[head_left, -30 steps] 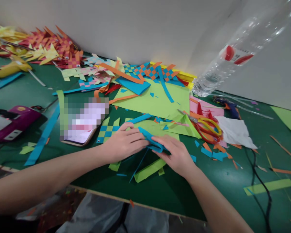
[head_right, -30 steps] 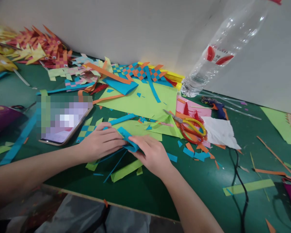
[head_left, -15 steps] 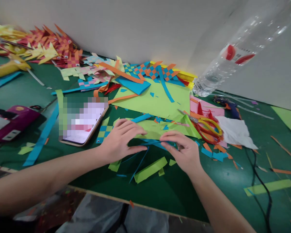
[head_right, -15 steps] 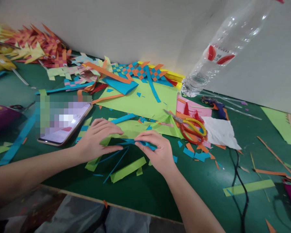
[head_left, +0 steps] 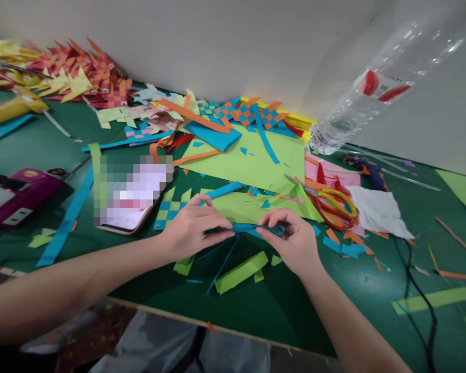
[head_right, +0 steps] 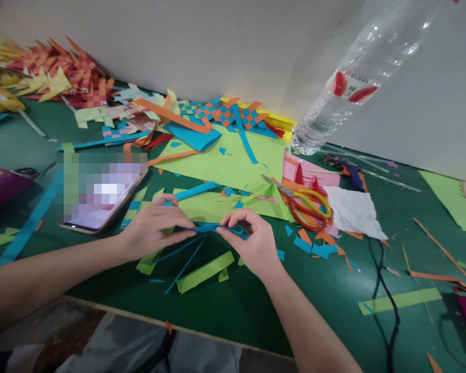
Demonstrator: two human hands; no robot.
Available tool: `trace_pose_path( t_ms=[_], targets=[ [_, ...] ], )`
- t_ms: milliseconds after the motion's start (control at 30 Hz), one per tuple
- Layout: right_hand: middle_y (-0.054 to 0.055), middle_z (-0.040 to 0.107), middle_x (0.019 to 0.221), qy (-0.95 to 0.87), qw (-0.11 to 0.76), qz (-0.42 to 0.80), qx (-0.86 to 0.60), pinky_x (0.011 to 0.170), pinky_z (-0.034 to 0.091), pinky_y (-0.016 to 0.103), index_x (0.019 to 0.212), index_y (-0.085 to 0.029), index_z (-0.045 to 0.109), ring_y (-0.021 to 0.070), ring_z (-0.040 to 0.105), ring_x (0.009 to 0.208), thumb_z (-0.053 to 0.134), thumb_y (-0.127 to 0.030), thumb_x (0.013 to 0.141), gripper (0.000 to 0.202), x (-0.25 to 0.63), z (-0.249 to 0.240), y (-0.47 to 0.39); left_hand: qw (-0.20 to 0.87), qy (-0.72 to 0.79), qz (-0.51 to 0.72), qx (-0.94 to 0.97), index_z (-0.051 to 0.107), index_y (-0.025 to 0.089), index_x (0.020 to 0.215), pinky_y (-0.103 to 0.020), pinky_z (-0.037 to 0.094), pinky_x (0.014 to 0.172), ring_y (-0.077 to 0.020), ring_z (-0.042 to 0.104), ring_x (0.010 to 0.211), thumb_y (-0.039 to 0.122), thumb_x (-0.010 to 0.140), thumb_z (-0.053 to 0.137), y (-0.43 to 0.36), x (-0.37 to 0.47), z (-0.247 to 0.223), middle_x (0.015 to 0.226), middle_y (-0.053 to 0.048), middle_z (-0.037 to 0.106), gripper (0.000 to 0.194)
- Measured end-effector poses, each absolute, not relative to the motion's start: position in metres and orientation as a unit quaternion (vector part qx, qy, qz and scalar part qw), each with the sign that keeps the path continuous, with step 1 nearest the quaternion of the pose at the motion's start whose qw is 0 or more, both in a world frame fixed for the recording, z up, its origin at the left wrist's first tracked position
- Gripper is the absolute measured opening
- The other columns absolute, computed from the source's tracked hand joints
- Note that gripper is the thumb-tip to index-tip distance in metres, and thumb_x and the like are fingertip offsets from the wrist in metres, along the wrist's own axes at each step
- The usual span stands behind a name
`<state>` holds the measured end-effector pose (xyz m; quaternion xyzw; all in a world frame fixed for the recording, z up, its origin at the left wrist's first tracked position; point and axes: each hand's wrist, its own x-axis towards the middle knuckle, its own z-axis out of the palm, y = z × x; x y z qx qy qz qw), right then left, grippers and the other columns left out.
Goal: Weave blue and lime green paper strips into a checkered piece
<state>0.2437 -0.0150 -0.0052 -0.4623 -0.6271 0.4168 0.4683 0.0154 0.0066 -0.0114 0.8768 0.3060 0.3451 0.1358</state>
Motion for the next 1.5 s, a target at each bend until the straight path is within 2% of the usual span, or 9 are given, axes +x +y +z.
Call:
trace_pose_path(
  t_ms=[167,333,500,733,1100,1233,1333,1433,1500],
  targets=[
    [0.001,0.068,0.086,-0.645,0.427,0.385,-0.504,0.067,0.056,0.029,0.090,-0.023,0.063,0.0157,0.066,0.075,0.070,-0.027,0.075,0.018,0.247,-0.008,-0.015,0.135,0.329,0.354,0.865,0.063,0.023,0.083,-0.034,0.043,0.088,-0.0098,0.065,0.064,0.023,0.086,0.060,0.006,0.016,-0.008,0.076,0.005,0.073,0.005],
    [0.002,0.070,0.089,-0.684,0.413,0.367,-0.476,0.074,0.055,0.031,0.085,-0.025,0.069,0.0190,0.066,0.090,0.066,-0.027,0.079,0.007,0.249,-0.010,-0.014,0.151,0.328,0.380,0.851,0.064,0.023,0.084,-0.034,0.046,0.087,-0.0093,0.062,0.058,0.024,0.083,0.064,0.009,0.013,-0.007,0.075,0.005,0.073,0.001],
    [0.003,0.073,0.088,-0.638,0.397,0.431,-0.500,0.072,0.058,0.032,0.091,-0.023,0.069,0.0188,0.070,0.081,0.067,-0.030,0.079,0.014,0.248,-0.008,-0.015,0.174,0.348,0.376,0.841,0.067,0.024,0.088,-0.036,0.047,0.086,-0.0110,0.063,0.060,0.025,0.084,0.063,0.011,0.011,-0.007,0.076,0.004,0.074,0.005],
    [0.003,0.074,0.085,-0.590,0.432,0.472,-0.492,0.073,0.060,0.033,0.092,-0.023,0.067,0.0196,0.073,0.078,0.066,-0.033,0.081,0.015,0.249,-0.011,-0.015,0.205,0.380,0.367,0.824,0.066,0.023,0.086,-0.036,0.047,0.085,-0.0130,0.062,0.064,0.028,0.088,0.058,0.011,0.009,-0.007,0.070,0.003,0.072,0.010],
    [0.001,0.075,0.073,-0.569,0.458,0.457,-0.508,0.073,0.062,0.033,0.091,-0.022,0.070,0.0189,0.073,0.071,0.068,-0.030,0.080,0.014,0.250,-0.011,-0.016,0.225,0.434,0.375,0.788,0.068,0.023,0.075,-0.028,0.049,0.067,-0.0141,0.060,0.069,0.030,0.087,0.058,0.014,0.009,-0.001,0.061,0.004,0.069,0.017],
    [0.000,0.075,0.073,-0.584,0.475,0.416,-0.510,0.071,0.062,0.033,0.090,-0.022,0.070,0.0190,0.073,0.069,0.066,-0.028,0.082,0.011,0.246,-0.008,-0.020,0.203,0.441,0.381,0.787,0.069,0.023,0.076,-0.027,0.049,0.065,-0.0139,0.059,0.068,0.030,0.087,0.058,0.016,0.007,0.002,0.060,0.004,0.069,0.016],
    [0.000,0.075,0.079,-0.617,0.489,0.342,-0.512,0.069,0.061,0.030,0.089,-0.023,0.070,0.0179,0.073,0.072,0.064,-0.024,0.083,0.009,0.243,-0.006,-0.025,0.162,0.402,0.385,0.815,0.067,0.023,0.074,-0.028,0.049,0.071,-0.0121,0.057,0.062,0.029,0.088,0.058,0.016,0.006,0.005,0.060,0.006,0.068,0.017],
    [-0.001,0.075,0.075,-0.628,0.485,0.292,-0.534,0.069,0.060,0.029,0.092,-0.024,0.070,0.0171,0.073,0.073,0.064,-0.024,0.084,0.011,0.245,-0.005,-0.025,0.097,0.374,0.396,0.833,0.065,0.023,0.094,-0.031,0.049,0.080,-0.0137,0.063,0.074,0.023,0.089,0.056,0.016,0.003,0.006,0.080,0.002,0.073,0.010],
    [-0.001,0.074,0.073,-0.594,0.495,0.291,-0.563,0.068,0.059,0.029,0.094,-0.024,0.069,0.0158,0.072,0.067,0.063,-0.028,0.085,0.012,0.248,-0.006,-0.022,0.044,0.380,0.405,0.831,0.055,0.022,0.119,-0.034,0.048,0.087,-0.0177,0.063,0.094,0.020,0.088,0.055,0.018,0.000,0.006,0.104,-0.004,0.070,0.031]
  ],
)
